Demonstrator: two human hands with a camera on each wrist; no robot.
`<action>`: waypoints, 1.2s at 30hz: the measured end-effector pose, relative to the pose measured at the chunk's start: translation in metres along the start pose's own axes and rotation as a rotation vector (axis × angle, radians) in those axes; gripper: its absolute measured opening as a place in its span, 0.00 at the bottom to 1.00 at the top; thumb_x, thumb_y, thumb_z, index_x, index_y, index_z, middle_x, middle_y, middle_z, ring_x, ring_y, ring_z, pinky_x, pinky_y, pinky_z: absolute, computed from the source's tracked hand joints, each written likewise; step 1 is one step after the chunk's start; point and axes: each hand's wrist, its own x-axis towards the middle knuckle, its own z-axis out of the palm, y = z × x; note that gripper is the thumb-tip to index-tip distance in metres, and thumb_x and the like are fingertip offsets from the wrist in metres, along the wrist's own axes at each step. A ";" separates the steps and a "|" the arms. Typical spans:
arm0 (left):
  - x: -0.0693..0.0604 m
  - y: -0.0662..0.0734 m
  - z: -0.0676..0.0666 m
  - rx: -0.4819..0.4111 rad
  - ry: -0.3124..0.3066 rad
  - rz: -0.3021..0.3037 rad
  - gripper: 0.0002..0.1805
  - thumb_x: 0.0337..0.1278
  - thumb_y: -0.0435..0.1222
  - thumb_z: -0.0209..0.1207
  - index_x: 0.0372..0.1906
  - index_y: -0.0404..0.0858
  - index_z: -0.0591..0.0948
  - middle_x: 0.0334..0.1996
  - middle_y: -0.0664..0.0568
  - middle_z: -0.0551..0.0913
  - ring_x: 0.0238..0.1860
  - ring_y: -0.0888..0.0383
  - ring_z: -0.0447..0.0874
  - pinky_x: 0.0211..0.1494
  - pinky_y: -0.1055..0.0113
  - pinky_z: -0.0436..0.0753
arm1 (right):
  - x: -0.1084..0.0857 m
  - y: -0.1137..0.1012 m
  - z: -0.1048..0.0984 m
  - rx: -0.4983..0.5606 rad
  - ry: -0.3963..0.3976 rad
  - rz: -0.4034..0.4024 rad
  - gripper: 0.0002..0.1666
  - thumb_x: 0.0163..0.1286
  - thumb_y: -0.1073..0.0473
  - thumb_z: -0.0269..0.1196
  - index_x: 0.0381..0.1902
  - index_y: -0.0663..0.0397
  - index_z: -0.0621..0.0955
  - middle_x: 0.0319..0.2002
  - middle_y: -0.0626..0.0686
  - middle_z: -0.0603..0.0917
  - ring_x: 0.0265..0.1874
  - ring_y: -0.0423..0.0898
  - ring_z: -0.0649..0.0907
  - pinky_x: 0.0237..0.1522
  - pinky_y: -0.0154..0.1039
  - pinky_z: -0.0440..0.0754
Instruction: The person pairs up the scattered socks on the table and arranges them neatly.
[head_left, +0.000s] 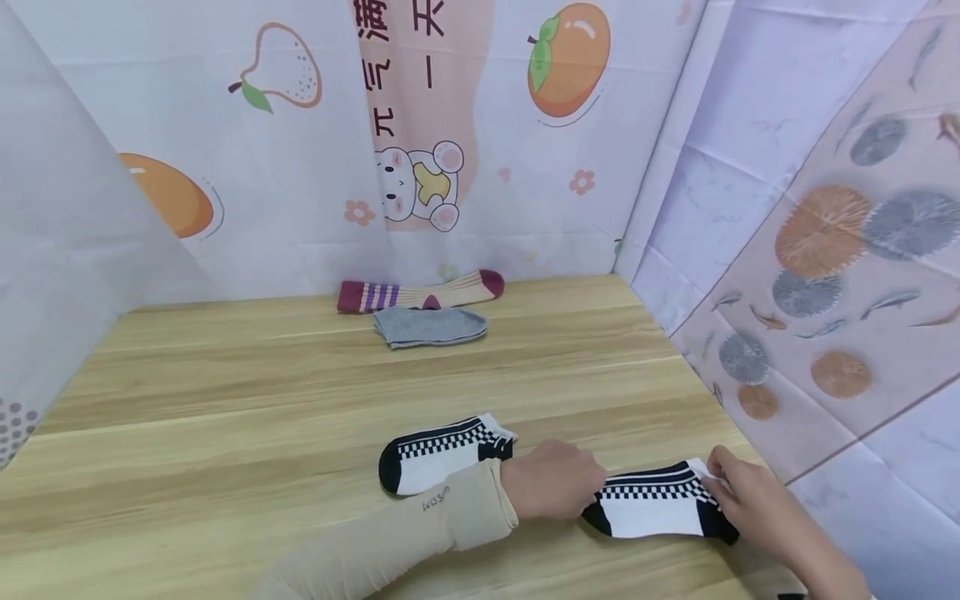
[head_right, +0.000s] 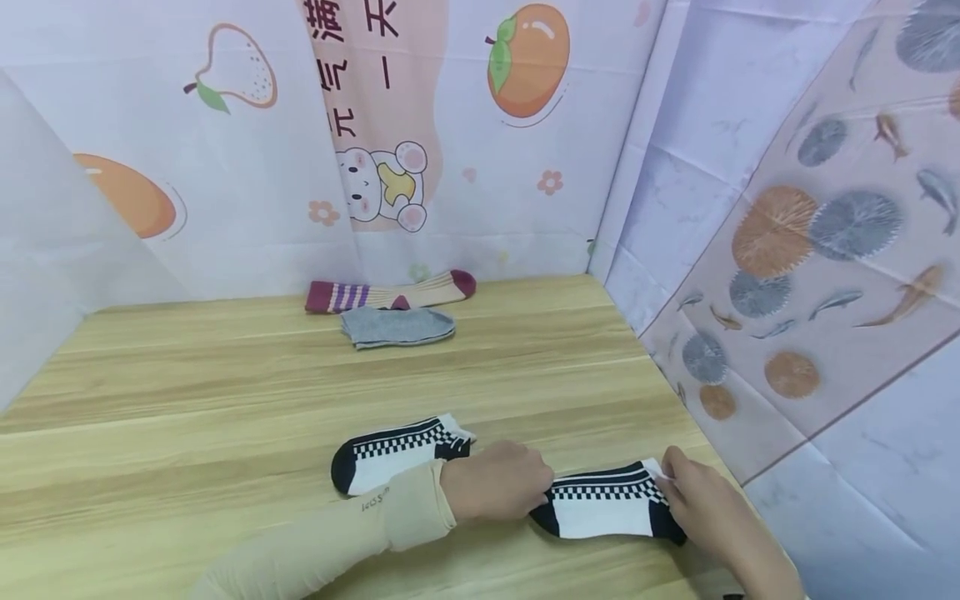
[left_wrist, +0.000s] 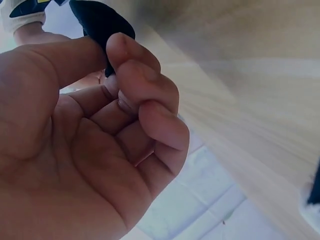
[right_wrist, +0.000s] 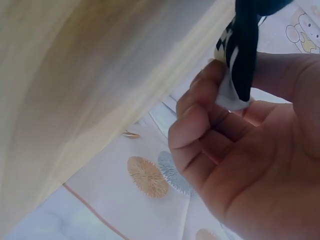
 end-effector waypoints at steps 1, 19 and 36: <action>-0.001 -0.002 -0.001 -0.009 -0.003 -0.004 0.08 0.64 0.38 0.61 0.27 0.48 0.82 0.22 0.62 0.79 0.18 0.66 0.68 0.18 0.73 0.68 | 0.001 -0.001 0.000 -0.003 0.012 -0.007 0.19 0.60 0.69 0.70 0.29 0.49 0.69 0.18 0.38 0.63 0.18 0.31 0.62 0.21 0.33 0.64; -0.036 -0.034 -0.010 -0.096 0.022 -0.097 0.08 0.65 0.42 0.63 0.29 0.45 0.81 0.25 0.61 0.75 0.24 0.66 0.70 0.25 0.74 0.72 | 0.027 -0.031 0.000 0.025 0.105 -0.122 0.21 0.58 0.69 0.71 0.29 0.47 0.68 0.20 0.36 0.59 0.18 0.30 0.60 0.20 0.31 0.61; -0.072 -0.054 -0.020 -0.146 0.052 -0.176 0.09 0.67 0.40 0.62 0.30 0.43 0.83 0.20 0.61 0.74 0.19 0.66 0.66 0.21 0.75 0.67 | 0.054 -0.061 0.001 0.058 0.063 -0.148 0.19 0.63 0.66 0.68 0.29 0.46 0.68 0.20 0.37 0.62 0.19 0.32 0.63 0.21 0.32 0.64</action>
